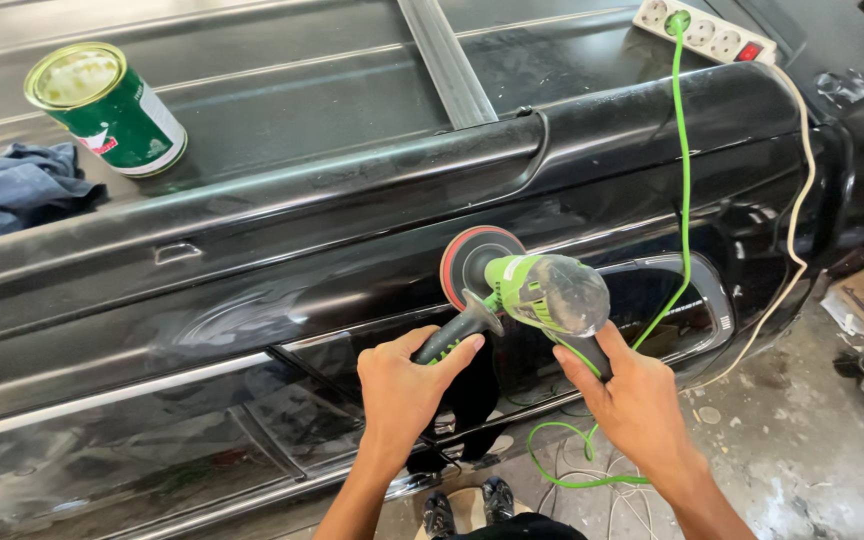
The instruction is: The person applies a substance from a green can to the side of a black car and then uses a power polisher to buff the exterior surface.
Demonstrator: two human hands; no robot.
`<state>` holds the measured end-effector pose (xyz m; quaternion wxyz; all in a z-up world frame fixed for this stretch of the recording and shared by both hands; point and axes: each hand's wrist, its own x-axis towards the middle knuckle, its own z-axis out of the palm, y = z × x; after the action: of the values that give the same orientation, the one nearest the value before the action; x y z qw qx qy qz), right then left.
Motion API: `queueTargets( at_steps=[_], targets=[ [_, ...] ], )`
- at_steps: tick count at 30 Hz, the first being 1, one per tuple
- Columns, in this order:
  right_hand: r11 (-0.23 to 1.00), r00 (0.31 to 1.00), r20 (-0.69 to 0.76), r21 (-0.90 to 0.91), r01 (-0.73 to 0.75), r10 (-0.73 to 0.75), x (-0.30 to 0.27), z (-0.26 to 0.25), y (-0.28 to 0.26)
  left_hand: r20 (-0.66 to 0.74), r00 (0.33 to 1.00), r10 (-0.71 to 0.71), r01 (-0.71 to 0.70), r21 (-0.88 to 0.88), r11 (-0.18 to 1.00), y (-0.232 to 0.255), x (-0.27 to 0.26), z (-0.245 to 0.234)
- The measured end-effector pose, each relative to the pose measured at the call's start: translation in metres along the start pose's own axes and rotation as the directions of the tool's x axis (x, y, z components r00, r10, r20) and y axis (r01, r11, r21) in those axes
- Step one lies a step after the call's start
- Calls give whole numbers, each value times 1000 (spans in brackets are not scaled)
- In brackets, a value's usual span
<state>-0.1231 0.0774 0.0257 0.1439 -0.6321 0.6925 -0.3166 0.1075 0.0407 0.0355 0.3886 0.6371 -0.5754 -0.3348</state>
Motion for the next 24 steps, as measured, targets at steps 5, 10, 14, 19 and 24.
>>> queueTargets(
  at_steps=[5, 10, 14, 19, 24],
  targets=[
    [998, 998, -4, -33, -58, 58, 2, -3, 13, 37, 999, 13, -13, 6, 1000, 6, 5, 10],
    [999, 999, -35, -16, -31, 31, 3, -9, 25, 61, 998, 31, -32, 18, 999, 13, 9, 22],
    [997, 997, -37, -17, -72, 71, 5, -13, 33, 79, 997, 12, -14, 18, 1000, 19, 10, 31],
    [999, 998, -47, -20, -43, 42, 7, -16, 47, 97, 995, 29, -32, 26, 999, 22, 12, 41],
    [997, 997, -51, -44, -58, 55, 10, -21, 57, 76, 994, 84, -86, 24, 996, 23, 15, 52]
  ],
)
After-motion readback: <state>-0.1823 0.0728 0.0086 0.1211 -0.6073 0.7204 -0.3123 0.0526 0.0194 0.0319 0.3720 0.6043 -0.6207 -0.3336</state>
